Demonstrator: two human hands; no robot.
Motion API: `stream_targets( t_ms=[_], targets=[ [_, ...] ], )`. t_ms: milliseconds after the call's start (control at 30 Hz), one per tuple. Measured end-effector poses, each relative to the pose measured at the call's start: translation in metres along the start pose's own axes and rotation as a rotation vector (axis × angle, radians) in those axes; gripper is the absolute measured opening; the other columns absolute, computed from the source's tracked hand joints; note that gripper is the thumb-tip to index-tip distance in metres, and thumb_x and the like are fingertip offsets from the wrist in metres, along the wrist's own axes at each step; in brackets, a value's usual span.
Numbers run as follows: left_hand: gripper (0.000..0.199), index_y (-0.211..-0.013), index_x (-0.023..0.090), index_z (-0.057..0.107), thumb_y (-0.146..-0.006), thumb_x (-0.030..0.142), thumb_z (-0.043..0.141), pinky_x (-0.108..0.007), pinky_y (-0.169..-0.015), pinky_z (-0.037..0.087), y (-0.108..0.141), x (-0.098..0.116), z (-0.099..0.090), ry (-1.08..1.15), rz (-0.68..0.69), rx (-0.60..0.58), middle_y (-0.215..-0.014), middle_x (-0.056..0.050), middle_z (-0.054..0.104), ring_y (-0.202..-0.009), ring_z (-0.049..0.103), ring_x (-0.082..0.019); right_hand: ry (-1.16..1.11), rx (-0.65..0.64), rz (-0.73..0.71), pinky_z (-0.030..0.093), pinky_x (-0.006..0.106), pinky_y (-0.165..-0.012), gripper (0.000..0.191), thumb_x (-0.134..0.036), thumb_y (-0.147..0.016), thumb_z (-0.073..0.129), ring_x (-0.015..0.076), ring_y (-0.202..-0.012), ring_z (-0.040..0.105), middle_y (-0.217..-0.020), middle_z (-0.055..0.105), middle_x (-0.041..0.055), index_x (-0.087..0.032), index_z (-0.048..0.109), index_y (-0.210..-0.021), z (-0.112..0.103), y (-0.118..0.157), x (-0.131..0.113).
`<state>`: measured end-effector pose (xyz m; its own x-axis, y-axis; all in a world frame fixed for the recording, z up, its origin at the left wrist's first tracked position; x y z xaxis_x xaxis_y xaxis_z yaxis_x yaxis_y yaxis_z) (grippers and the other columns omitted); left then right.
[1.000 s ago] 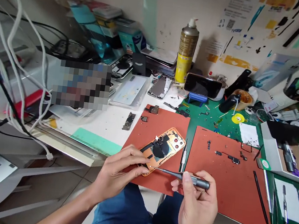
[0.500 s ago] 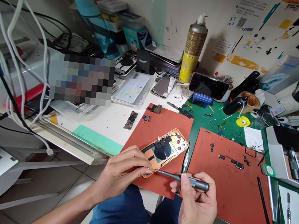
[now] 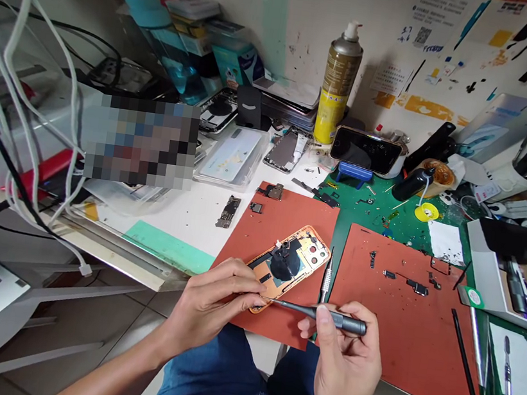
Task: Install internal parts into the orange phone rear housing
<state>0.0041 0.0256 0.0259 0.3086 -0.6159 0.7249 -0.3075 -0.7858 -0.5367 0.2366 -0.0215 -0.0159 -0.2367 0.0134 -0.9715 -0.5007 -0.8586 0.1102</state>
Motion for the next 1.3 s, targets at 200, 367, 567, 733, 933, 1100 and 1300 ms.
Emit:
stream_targets(
  t_ms=[200,367,567,733,933,1100,1300],
  targets=[
    [0.021,-0.116,0.023,0.078,-0.1,0.01,0.075,-0.034,-0.083,0.061,0.001,0.0006,0.0003,0.019,0.023,-0.023,-0.099,-0.004,0.082,-0.09,0.077,-0.019,0.02,0.016,0.023,0.065,0.03,-0.051,0.044,-0.036,-0.082,0.097,0.0227,-0.054,0.077,-0.072,0.076,-0.001,-0.023,0.064,-0.108,-0.0038,0.0008,0.0051],
    [0.021,-0.113,0.022,0.076,-0.099,0.006,0.074,-0.033,-0.083,0.057,0.0012,0.001,0.0012,0.037,0.037,-0.032,-0.097,-0.002,0.081,-0.088,0.075,-0.017,0.026,0.017,0.036,0.065,0.031,-0.052,0.046,-0.038,-0.081,0.098,0.022,-0.054,0.076,-0.073,0.075,-0.002,-0.023,0.064,-0.109,-0.004,0.0015,0.0066],
    [0.019,-0.11,0.022,0.075,-0.1,0.006,0.073,-0.033,-0.082,0.057,0.0007,-0.0003,0.0022,0.046,0.022,-0.026,-0.094,-0.001,0.079,-0.084,0.074,-0.016,0.026,0.014,0.023,0.064,0.029,-0.05,0.045,-0.037,-0.081,0.097,0.0223,-0.052,0.076,-0.071,0.075,-0.001,-0.023,0.064,-0.108,-0.003,0.0013,0.004],
    [0.018,-0.109,0.022,0.074,-0.1,0.006,0.074,-0.033,-0.081,0.057,-0.0006,0.0011,0.0014,0.04,0.029,-0.016,-0.093,-0.001,0.079,-0.083,0.074,-0.016,0.018,0.012,0.021,0.065,0.03,-0.051,0.044,-0.035,-0.082,0.097,0.0231,-0.053,0.077,-0.072,0.076,-0.0007,-0.023,0.064,-0.108,-0.0028,0.0018,0.0042],
    [0.016,-0.107,0.02,0.073,-0.101,0.006,0.074,-0.032,-0.081,0.056,0.0003,0.0,0.002,0.03,0.021,-0.02,-0.092,-0.001,0.077,-0.083,0.072,-0.015,0.011,0.014,-0.013,0.067,0.029,-0.053,0.041,-0.032,-0.083,0.097,0.0225,-0.054,0.078,-0.074,0.077,-0.0003,-0.023,0.065,-0.107,-0.0018,0.0032,0.0019],
    [0.015,-0.108,0.019,0.074,-0.1,0.006,0.075,-0.03,-0.079,0.055,0.0003,0.0002,0.0015,0.02,0.03,-0.005,-0.092,-0.001,0.076,-0.082,0.07,-0.014,0.028,0.049,-0.023,0.069,0.031,-0.055,0.043,-0.031,-0.078,0.1,0.0239,-0.055,0.079,-0.075,0.077,-0.0001,-0.022,0.066,-0.105,-0.0064,0.0066,0.0034],
    [0.016,-0.108,0.018,0.075,-0.099,0.005,0.075,-0.028,-0.078,0.056,0.0009,-0.0009,0.002,0.01,0.019,-0.002,-0.093,-0.001,0.076,-0.082,0.069,-0.013,0.054,0.053,-0.051,0.07,0.032,-0.054,0.042,-0.03,-0.079,0.099,0.0253,-0.054,0.079,-0.073,0.076,-0.0018,-0.022,0.066,-0.104,-0.0073,0.0071,0.0028]
  ],
)
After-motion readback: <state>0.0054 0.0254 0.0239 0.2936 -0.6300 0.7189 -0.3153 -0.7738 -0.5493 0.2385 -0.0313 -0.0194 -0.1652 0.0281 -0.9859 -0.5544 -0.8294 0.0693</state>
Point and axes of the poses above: each hand's wrist, its own y-axis away from the middle knuckle, its own z-axis out of the palm, x = y × z, the point moved 8 cm from there along -y, towards the middle knuckle
